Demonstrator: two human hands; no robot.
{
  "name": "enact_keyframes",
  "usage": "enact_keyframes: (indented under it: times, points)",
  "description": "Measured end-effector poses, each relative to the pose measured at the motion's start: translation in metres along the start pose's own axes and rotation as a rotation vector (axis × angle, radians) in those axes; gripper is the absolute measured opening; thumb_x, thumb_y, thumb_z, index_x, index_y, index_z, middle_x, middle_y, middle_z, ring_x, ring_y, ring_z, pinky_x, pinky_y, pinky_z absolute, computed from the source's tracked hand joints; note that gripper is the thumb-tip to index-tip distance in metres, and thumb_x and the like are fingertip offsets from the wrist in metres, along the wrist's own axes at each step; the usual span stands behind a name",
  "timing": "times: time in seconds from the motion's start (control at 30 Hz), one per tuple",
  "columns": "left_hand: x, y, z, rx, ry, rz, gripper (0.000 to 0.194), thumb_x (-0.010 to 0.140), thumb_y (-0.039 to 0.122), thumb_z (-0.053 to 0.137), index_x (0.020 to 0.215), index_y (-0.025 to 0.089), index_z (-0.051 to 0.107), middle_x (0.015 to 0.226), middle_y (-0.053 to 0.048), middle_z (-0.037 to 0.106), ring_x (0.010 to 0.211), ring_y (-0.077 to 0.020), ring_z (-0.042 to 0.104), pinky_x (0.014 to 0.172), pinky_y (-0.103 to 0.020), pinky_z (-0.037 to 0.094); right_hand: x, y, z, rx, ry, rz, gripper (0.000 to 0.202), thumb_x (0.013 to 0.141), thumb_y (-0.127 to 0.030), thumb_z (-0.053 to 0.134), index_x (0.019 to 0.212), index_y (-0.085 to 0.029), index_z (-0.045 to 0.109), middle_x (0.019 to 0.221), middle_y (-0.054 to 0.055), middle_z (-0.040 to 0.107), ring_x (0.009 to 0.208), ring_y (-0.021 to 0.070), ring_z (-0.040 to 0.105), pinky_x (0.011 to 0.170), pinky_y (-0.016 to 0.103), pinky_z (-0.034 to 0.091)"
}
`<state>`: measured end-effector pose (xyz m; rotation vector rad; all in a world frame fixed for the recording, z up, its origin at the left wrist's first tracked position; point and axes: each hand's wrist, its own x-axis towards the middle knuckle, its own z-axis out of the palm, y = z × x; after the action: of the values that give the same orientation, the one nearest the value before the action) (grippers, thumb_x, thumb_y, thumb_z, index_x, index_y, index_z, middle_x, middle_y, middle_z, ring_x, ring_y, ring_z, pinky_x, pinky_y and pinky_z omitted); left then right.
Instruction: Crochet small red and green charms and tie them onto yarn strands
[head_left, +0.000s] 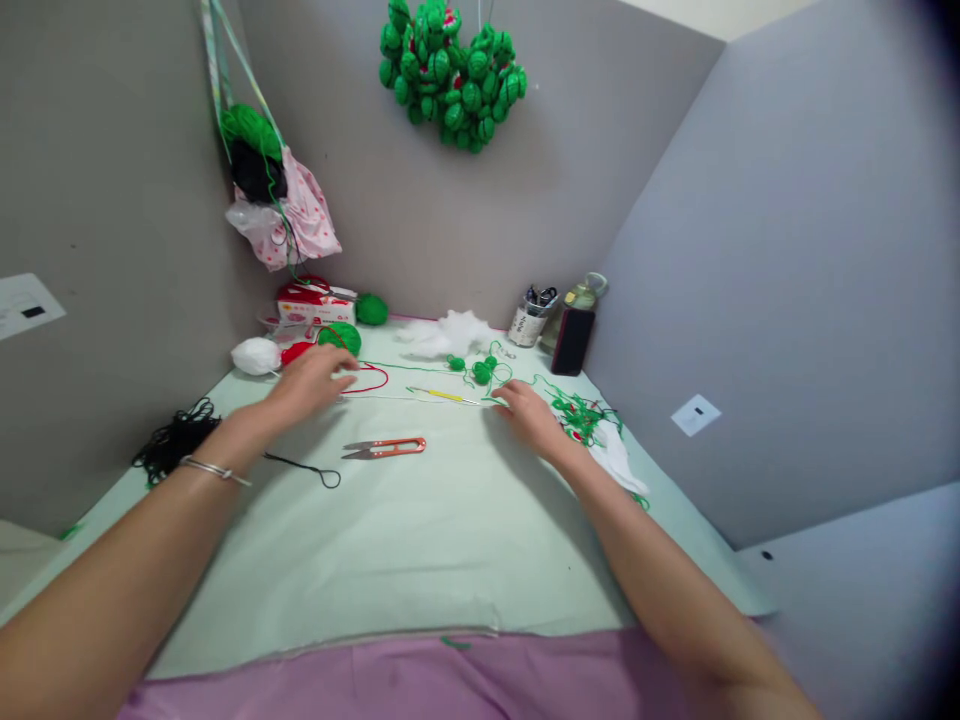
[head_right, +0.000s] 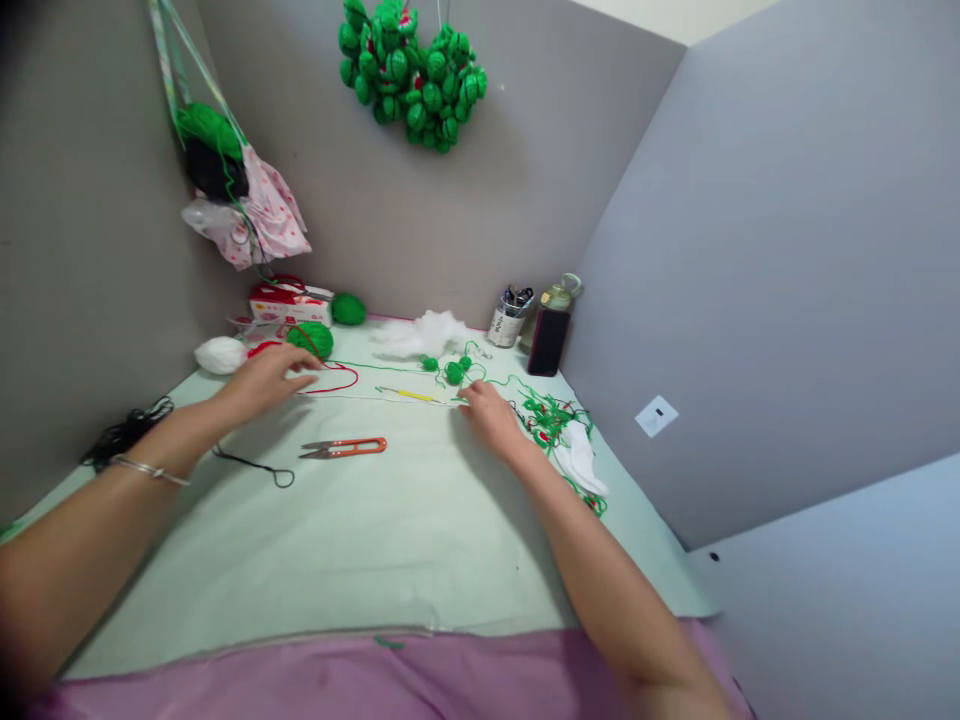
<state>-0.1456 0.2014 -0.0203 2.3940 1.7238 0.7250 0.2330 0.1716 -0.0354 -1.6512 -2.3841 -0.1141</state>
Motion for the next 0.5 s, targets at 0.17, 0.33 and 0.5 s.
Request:
enact_keyframes:
  times: [0.17,0.33,0.5]
  points:
    - [0.008,0.077,0.038,-0.394,-0.150,0.111,0.022,0.083,0.035,0.054,0.092,0.021,0.067,0.097,-0.003,0.069,0.079,-0.0181,0.059,0.071,-0.028,0.046,0.020,-0.034,0.015,-0.004,-0.045,0.019,0.022,0.089,-0.008,0.044,0.092,-0.013,0.065,0.104,0.018,0.063,0.101,0.0277,0.053,0.079,0.034,0.041]
    - [0.005,0.107,0.051,-0.459,-0.156,0.089,0.025,0.082,0.031,0.055,0.103,0.022,0.066,0.103,-0.004,0.068,0.079,-0.0176,0.059,0.071,-0.029,0.046,0.015,-0.034,-0.002,0.073,0.008,0.086,0.025,0.092,-0.011,0.037,0.097,-0.015,0.061,0.100,0.016,0.065,0.090,0.0256,0.057,0.073,0.033,0.039]
    - [0.002,0.127,0.056,-0.655,-0.318,0.148,0.033,0.084,0.034,0.053,0.113,0.021,0.061,0.099,-0.005,0.067,0.078,-0.0173,0.059,0.069,-0.028,0.047,0.006,-0.052,-0.020,0.344,-0.011,-0.030,0.019,0.097,-0.028,0.040,0.098,-0.020,0.057,0.079,0.000,0.066,0.067,0.0128,0.055,0.065,0.023,0.038]
